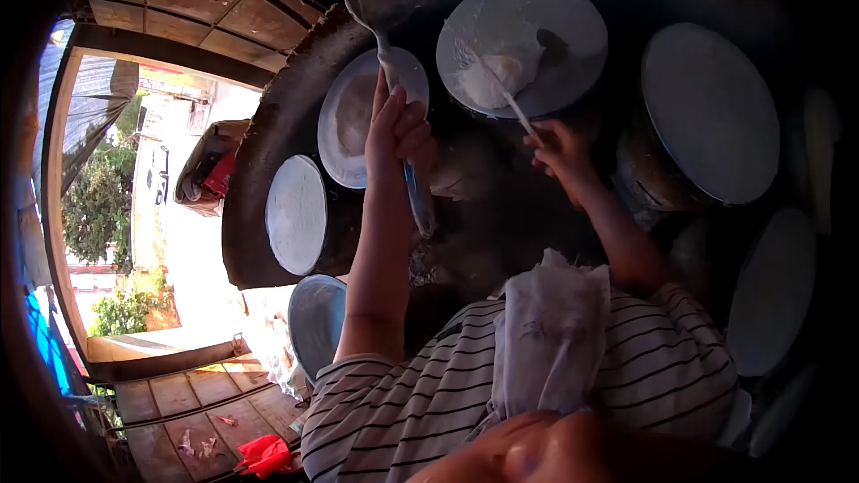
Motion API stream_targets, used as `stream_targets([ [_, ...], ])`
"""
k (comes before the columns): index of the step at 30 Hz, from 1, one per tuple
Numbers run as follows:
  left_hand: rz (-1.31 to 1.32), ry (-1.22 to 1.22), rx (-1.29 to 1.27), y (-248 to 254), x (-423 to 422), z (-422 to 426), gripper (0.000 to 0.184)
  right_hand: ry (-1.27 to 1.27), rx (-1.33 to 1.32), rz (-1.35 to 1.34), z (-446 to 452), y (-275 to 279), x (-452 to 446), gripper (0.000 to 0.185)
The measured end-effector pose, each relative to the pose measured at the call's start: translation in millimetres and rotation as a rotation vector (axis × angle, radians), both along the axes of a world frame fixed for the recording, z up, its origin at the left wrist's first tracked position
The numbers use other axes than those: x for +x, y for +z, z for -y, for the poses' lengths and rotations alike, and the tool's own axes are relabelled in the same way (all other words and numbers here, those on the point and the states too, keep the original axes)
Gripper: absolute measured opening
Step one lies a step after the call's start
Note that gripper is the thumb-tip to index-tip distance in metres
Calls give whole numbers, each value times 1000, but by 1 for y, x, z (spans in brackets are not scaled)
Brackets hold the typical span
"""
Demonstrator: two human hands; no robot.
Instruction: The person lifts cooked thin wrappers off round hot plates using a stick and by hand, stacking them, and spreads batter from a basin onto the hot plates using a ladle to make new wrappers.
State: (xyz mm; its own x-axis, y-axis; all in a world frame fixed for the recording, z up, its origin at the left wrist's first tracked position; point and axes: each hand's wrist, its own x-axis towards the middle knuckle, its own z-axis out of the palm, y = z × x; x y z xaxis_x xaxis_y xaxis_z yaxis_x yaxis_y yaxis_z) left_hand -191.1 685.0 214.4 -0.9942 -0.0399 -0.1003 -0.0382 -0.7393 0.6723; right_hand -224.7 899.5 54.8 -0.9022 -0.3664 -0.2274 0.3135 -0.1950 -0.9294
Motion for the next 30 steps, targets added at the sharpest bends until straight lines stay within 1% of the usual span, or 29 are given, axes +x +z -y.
stream_targets([
  [1, 25, -122, 318, -14, 9, 16, 18, 72, -94, -29, 63, -25, -5, 31],
  [2, 58, -261, 615, -31, 13, 38, 15, 24, -96, 75, 111, -50, 2, 32],
  [3, 111, -442, 885, -32, 3, 62, 22, -54, -124, 165, 152, -57, -7, 34],
  [4, 174, -418, 940, -24, 18, 67, 34, -163, -142, 166, 162, -51, -6, 35],
  [6, 119, -436, 851, -16, 38, 77, 33, -321, -127, 239, 163, -45, 29, 36],
  [7, 126, -457, 825, -18, 59, 84, 32, -432, -156, 241, 145, -42, 53, 38],
  [8, 143, -393, 869, -13, 64, 90, 29, -446, -163, 252, 140, -49, 59, 38],
  [9, 121, -408, 848, -14, 65, 95, 24, -463, -177, 256, 134, -55, 60, 39],
  [10, 85, -431, 822, -17, 63, 102, 21, -538, -80, 274, 133, -55, 57, 37],
  [11, 38, -455, 797, -18, 59, 105, 20, -536, -102, 233, 126, -56, 53, 39],
  [12, -5, -443, 798, -18, 61, 105, 16, -572, -83, 248, 120, -54, 44, 37],
  [13, -49, -431, 799, -17, 63, 104, 31, -598, -61, 275, 116, -53, 35, 35],
  [15, -57, -393, 744, -18, 67, 108, 33, -622, -92, 236, 99, -56, 12, 31],
  [16, -17, -342, 687, -19, 69, 113, 34, -634, -118, 236, 94, -61, 1, 29],
  [17, 25, -311, 621, -22, 67, 119, 36, -591, -212, 186, 87, -65, -9, 24],
  [18, 33, -305, 593, -28, 64, 120, 37, -613, -158, 183, 94, -64, -6, 25],
  [19, 40, -299, 566, -33, 61, 121, 38, -634, -104, 150, 99, -50, -14, 25],
  [20, 11, -322, 564, -38, 57, 123, 40, -533, 50, 155, 102, -40, 1, 26],
  [21, -7, -339, 561, -40, 52, 124, 41, -430, 204, 173, 109, -33, 34, 27],
  [22, 8, -327, 543, -41, 49, 121, 43, -311, 214, 284, 96, -36, 57, 31],
  [23, 20, -318, 488, -41, 44, 118, 43, -311, 100, 271, 66, -49, 71, 34],
  [25, 54, -298, 370, -39, 33, 110, 43, -399, 147, 269, 19, -32, 75, 40],
  [27, 55, -390, 323, -39, 15, 95, 24, -367, 98, 188, -12, -28, 57, 41],
  [28, 36, -442, 306, -40, 0, 83, 20, -351, 95, 207, -24, -30, 36, 40],
  [30, 51, -492, 308, -51, -26, 59, 21, -333, 125, 168, -34, -25, -3, 38],
])
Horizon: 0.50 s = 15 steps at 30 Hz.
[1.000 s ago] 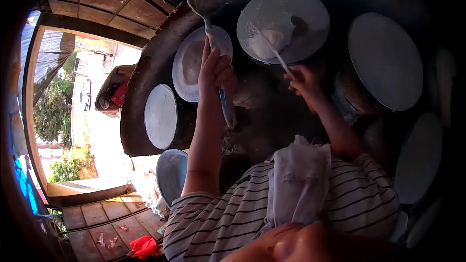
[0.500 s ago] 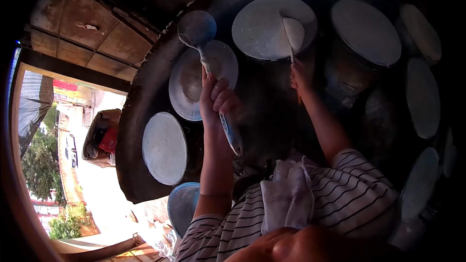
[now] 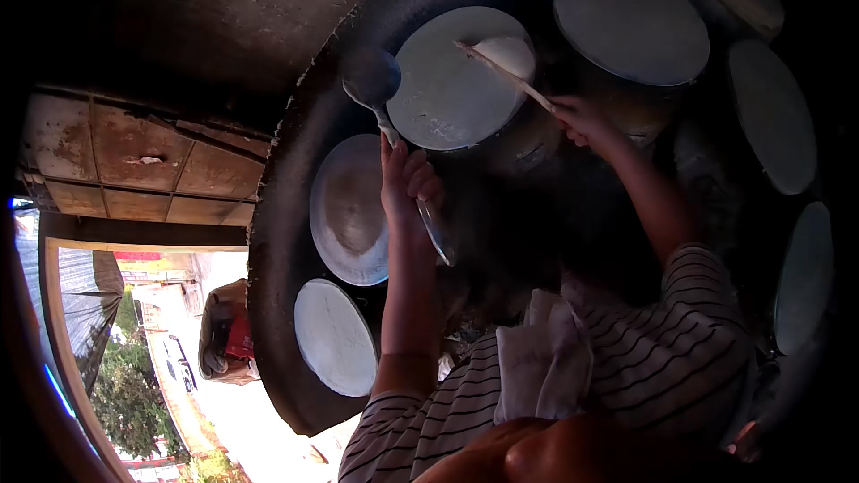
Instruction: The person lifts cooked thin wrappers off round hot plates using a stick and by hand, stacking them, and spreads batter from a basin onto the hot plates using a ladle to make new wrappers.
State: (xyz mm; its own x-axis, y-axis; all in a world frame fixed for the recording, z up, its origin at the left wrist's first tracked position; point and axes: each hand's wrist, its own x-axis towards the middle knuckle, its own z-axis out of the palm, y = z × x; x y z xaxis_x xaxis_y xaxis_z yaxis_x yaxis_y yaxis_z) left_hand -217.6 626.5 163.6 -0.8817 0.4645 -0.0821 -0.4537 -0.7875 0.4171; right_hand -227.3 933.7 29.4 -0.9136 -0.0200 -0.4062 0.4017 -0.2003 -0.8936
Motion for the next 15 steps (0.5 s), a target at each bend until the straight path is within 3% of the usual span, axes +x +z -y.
stream_targets([
  [1, 5, -18, -3, -4, -11, -13, 22, 19, 14, -15, -4, -3, -17, 37],
  [3, 76, -96, 96, -11, -27, -32, 25, -46, 823, -763, 5, -63, -55, 33],
  [4, 73, -190, 173, -16, -36, -30, 26, 142, 694, -609, 7, -20, -29, 30],
  [5, 90, -274, 249, -17, -39, -25, 27, 373, 491, -199, -2, 42, 4, 33],
  [7, 126, -235, 173, 1, -26, -29, 27, 375, 357, 72, -48, 11, 20, 35],
  [9, 113, -181, 43, 5, -35, -42, 25, 227, 494, -262, -42, -33, -13, 34],
  [10, 242, -168, 31, -1, -53, -61, 27, 145, 585, -419, -39, -53, -30, 33],
  [12, 349, -301, 193, -10, -78, -83, 31, 10, 1016, -733, 3, 0, -50, 29],
  [13, 404, -386, 251, -6, -99, -89, 35, 54, 1089, -616, 9, 27, -39, 31],
  [15, 471, -413, 373, 12, -99, -78, 38, -127, 1117, -347, -18, 19, -13, 33],
])
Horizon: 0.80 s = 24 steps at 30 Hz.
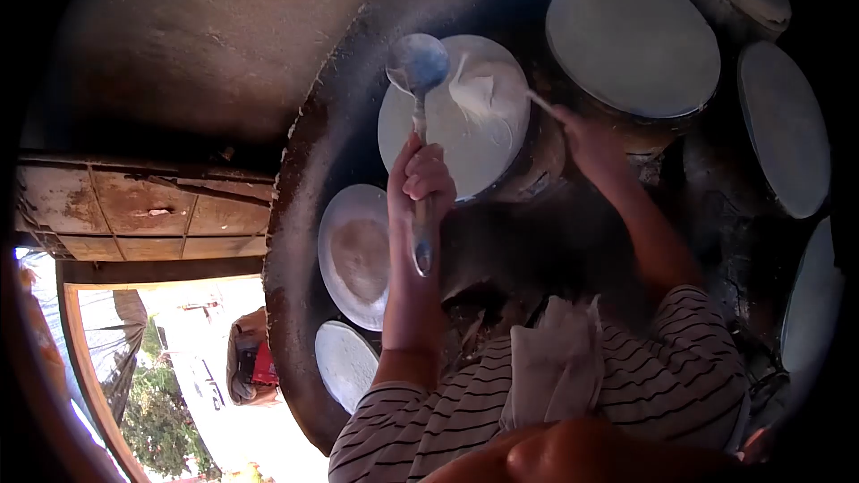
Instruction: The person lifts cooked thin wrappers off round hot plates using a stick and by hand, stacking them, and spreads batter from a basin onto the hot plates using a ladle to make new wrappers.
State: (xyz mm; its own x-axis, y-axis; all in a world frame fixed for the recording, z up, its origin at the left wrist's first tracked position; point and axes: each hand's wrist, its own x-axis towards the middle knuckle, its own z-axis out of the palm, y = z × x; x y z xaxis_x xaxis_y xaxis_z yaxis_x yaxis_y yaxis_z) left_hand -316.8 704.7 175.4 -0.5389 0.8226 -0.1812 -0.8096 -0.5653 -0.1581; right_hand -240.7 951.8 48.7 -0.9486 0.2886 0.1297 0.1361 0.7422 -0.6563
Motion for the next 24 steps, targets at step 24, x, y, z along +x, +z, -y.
stream_targets([
  [24, 27, 538, -635, -91, 37, -43, 29, 158, -383, -81, 100, -54, 31, 27],
])
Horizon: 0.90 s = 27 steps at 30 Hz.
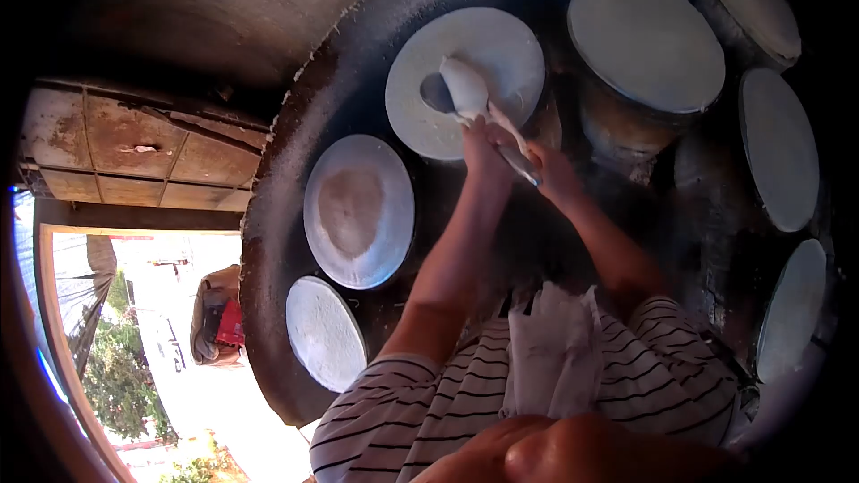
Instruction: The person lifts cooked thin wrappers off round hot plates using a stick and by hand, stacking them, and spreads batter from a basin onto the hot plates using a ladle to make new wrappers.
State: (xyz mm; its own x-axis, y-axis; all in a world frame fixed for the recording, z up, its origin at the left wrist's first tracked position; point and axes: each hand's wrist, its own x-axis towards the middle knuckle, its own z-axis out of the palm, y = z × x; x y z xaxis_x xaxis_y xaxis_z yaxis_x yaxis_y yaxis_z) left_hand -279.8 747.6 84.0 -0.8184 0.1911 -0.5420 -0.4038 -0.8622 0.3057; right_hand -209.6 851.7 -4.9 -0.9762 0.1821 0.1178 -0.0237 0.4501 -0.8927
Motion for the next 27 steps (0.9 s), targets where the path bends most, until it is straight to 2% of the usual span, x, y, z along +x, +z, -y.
stream_targets([
  [2, -21, -70, 531, -1, -2, 4, 30, -60, 151, -236, 3, 22, -12, 29],
  [3, -7, -124, 762, 6, -15, 5, 31, 6, 450, 11, -1, 54, -12, 32],
  [5, 92, -170, 1193, 22, -14, 39, 31, -35, 511, -180, -11, 54, -20, 34],
  [6, 57, -19, 1088, 43, -5, 50, 31, -109, 177, -152, -23, 58, -22, 35],
  [7, -19, -99, 1233, 76, 11, 58, 31, -148, 34, -75, -42, 57, -27, 35],
  [8, -124, -12, 1168, 97, 24, 66, 27, -133, 53, -12, -61, 36, -33, 35],
  [9, -244, -55, 1035, 102, 21, 85, 29, -17, 40, -2, -54, 22, -31, 34],
  [12, -330, -113, 974, 139, 26, 121, 33, 313, 85, 92, -5, 21, -19, 33],
  [13, -334, -105, 944, 145, 25, 136, 33, 342, 138, 95, 7, 30, -17, 33],
  [15, -323, -129, 857, 148, 19, 171, 33, 95, 139, 0, -16, 32, -32, 33],
  [16, -290, -150, 801, 143, 19, 195, 33, -28, 119, -27, -24, 20, -32, 33],
  [18, -262, -177, 720, 129, 10, 220, 32, 25, 106, 16, -61, -4, -27, 33],
  [20, -219, -135, 630, 102, 21, 242, 31, 151, 92, 263, -4, 80, 16, 32],
  [21, -180, -123, 667, 88, 25, 249, 30, 184, -26, 300, 17, 72, 14, 35],
  [23, -143, -105, 480, 58, 25, 264, 30, 232, -262, 382, 59, 57, 10, 41],
  [24, -124, -91, 434, 46, 27, 269, 25, 240, -361, 256, 89, 40, 10, 49],
  [25, -143, -150, 507, 21, 23, 277, 20, 260, -413, 309, 115, 35, 11, 52],
  [27, -230, -138, 391, -19, 14, 285, 9, 218, -678, 290, 160, 8, 13, 51],
])
